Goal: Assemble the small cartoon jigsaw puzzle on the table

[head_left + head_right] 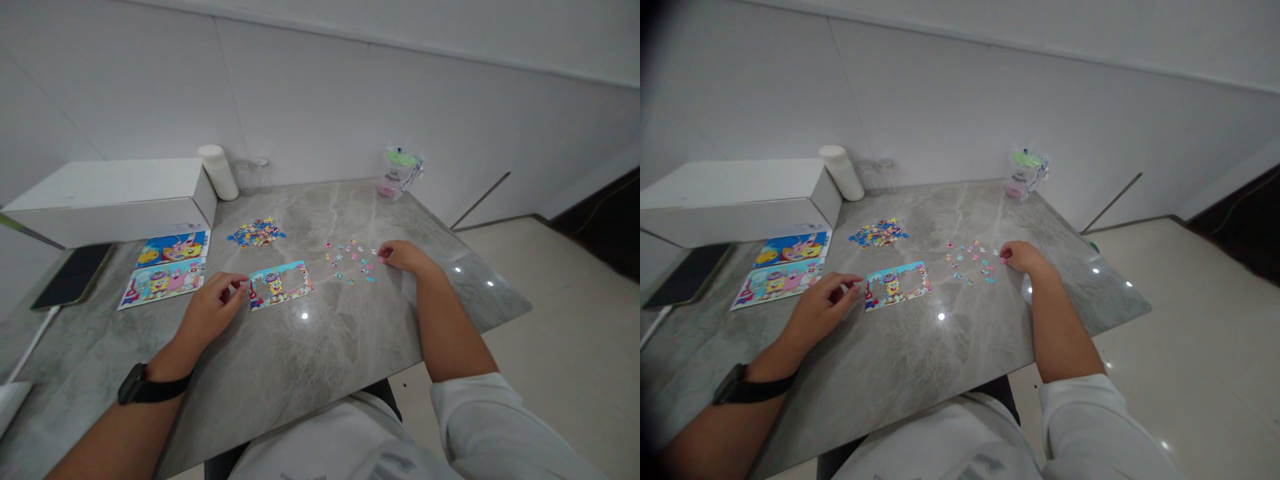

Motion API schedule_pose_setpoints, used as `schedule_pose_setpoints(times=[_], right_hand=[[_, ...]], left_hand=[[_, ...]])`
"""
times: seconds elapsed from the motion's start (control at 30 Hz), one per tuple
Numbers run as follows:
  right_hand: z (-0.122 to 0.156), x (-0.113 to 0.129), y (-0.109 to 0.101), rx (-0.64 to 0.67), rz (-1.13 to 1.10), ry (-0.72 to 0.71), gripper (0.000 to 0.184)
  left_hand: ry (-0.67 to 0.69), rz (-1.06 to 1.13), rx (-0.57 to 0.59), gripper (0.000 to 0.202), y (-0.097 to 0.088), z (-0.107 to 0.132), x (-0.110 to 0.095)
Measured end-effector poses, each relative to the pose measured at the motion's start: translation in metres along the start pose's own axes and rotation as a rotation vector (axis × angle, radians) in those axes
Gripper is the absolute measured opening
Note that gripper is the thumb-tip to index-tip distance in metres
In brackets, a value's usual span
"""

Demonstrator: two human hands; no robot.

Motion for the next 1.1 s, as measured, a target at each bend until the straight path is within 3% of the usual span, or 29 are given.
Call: schedule_pose_setpoints(times=[0.33,0.57,0.7,0.8,1.0,1.1], right_hand=[[0.003,0.009,0.001,0.038,0.011,-0.015,0.005],[-0.001,0.025,-0.003,-0.019,-0.217,-0.141,0.014],[-0.003,0.028,-0.006,-0.083,-0.334,-0.117,0.020],[-0.006,0.032,-0.007,-0.143,-0.546,-0.081,0.027],[-0.002,0.069,-0.011,-0.168,-0.903,-0.143,0.042],[0.001,0.096,-0.024,-0.204,-0.935,-0.204,0.044]], left_hand=[[0.019,0.022,-0.010,0.037,-0.002,0.001,-0.002],[0.053,0.073,-0.025,0.031,-0.002,0.001,-0.008],[0.064,0.073,-0.047,0.029,-0.006,0.001,-0.007],[0.077,0.073,-0.048,0.028,-0.006,0.002,-0.009],[0.115,0.104,-0.043,0.025,0.000,0.005,-0.014],[0.162,0.086,-0.133,0.025,-0.015,0.001,-0.026]])
Point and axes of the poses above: each hand's wrist, its own z-axis away from the middle knuckle, its own y-axis out of the palm, x = y × z, the point moved 9 cm from there along -z, towards the middle knuckle, and after that the axes turned 7 degrees about z, right-handed, at the moved point
